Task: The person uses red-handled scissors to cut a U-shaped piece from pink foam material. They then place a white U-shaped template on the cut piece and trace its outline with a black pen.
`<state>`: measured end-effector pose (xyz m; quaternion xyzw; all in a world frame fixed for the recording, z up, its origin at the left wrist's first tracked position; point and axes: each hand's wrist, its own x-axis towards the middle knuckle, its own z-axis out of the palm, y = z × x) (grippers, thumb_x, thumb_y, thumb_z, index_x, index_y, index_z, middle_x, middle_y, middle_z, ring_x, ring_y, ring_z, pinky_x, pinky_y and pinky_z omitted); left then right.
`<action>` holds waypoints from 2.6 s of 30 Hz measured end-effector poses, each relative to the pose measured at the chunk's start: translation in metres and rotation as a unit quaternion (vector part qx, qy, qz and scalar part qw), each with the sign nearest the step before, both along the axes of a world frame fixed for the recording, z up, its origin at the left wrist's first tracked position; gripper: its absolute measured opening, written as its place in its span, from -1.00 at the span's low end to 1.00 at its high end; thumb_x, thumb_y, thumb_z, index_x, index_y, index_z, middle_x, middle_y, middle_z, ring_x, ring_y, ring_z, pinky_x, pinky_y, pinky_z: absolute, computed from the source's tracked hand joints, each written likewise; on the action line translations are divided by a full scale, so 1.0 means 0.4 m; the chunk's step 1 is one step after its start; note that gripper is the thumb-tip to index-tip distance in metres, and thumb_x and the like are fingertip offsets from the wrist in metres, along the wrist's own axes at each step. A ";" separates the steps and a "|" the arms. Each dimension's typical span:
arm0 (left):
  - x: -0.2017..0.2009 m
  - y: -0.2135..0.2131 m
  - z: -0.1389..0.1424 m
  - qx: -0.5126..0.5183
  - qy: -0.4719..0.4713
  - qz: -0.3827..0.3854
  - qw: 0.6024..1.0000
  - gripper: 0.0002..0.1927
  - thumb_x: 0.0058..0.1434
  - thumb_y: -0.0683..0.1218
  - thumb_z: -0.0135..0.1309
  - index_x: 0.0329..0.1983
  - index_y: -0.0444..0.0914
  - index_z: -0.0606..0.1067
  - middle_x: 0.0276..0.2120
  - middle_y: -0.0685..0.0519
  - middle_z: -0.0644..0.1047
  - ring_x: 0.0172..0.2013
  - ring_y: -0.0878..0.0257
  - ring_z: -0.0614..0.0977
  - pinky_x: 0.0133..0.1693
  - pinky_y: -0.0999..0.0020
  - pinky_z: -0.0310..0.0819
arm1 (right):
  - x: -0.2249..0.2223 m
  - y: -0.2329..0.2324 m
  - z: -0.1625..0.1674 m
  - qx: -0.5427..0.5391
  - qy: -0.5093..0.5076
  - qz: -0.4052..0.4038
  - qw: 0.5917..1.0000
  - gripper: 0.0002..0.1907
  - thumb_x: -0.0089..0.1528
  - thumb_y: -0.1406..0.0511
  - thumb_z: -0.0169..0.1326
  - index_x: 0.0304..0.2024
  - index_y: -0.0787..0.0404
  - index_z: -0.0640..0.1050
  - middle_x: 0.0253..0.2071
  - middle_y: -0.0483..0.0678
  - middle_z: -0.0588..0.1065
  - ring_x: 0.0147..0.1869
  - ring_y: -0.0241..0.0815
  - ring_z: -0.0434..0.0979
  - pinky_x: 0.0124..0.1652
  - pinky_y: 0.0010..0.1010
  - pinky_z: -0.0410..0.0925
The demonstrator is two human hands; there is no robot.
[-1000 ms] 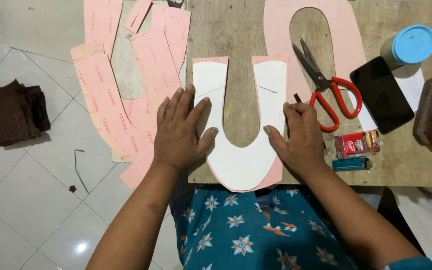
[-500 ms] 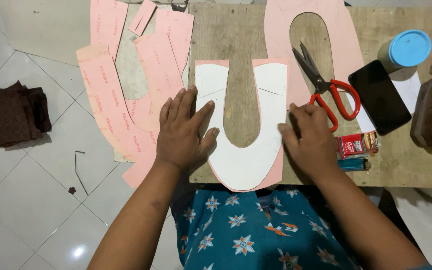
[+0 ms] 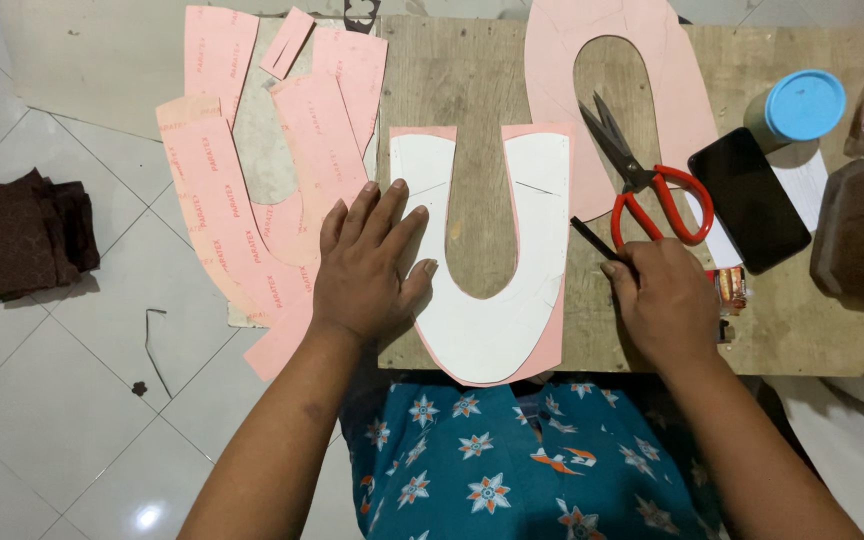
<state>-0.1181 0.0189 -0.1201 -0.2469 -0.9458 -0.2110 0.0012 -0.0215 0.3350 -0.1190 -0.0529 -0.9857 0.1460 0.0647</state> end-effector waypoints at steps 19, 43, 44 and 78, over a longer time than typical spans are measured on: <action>-0.003 -0.004 -0.004 -0.003 0.008 -0.002 1.000 -0.45 0.24 0.17 0.08 0.30 -0.02 0.46 0.43 -0.01 0.28 0.44 -0.04 0.19 0.41 -0.04 -0.14 | -0.106 0.033 -0.002 -0.135 0.005 0.001 0.991 -0.73 0.33 0.31 0.12 -0.01 0.36 0.45 -0.07 0.20 0.47 0.00 0.16 0.52 -0.04 -0.09 0.38; -0.004 -0.002 -0.001 0.005 0.009 -0.005 1.000 -0.45 0.23 0.15 0.08 0.29 -0.04 0.47 0.41 0.00 0.30 0.43 -0.05 0.21 0.41 -0.05 -0.14 | -0.357 0.040 -0.018 -0.120 -0.129 -0.069 0.982 -0.64 0.22 0.06 0.27 -0.27 0.21 0.53 -0.27 -0.01 0.51 -0.23 -0.05 0.53 -0.21 -0.17 0.36; -0.001 -0.002 0.000 0.006 0.007 -0.002 1.000 -0.45 0.23 0.15 0.08 0.29 -0.04 0.48 0.41 0.00 0.30 0.43 -0.04 0.21 0.41 -0.04 -0.14 | -0.357 0.041 -0.019 -0.121 -0.126 -0.067 0.982 -0.64 0.22 0.07 0.27 -0.28 0.21 0.53 -0.27 -0.01 0.51 -0.22 -0.05 0.53 -0.21 -0.18 0.36; 0.000 -0.007 -0.012 -0.006 0.005 -0.010 1.000 -0.42 0.20 0.15 0.12 0.30 -0.04 0.47 0.42 0.02 0.28 0.43 -0.03 0.20 0.41 -0.06 -0.13 | -0.216 -0.064 -0.016 -0.729 -0.168 -0.105 0.655 -0.53 0.47 0.14 -0.28 -0.09 0.43 0.50 -0.21 0.12 0.53 -0.14 -0.09 0.58 -0.04 -0.21 0.50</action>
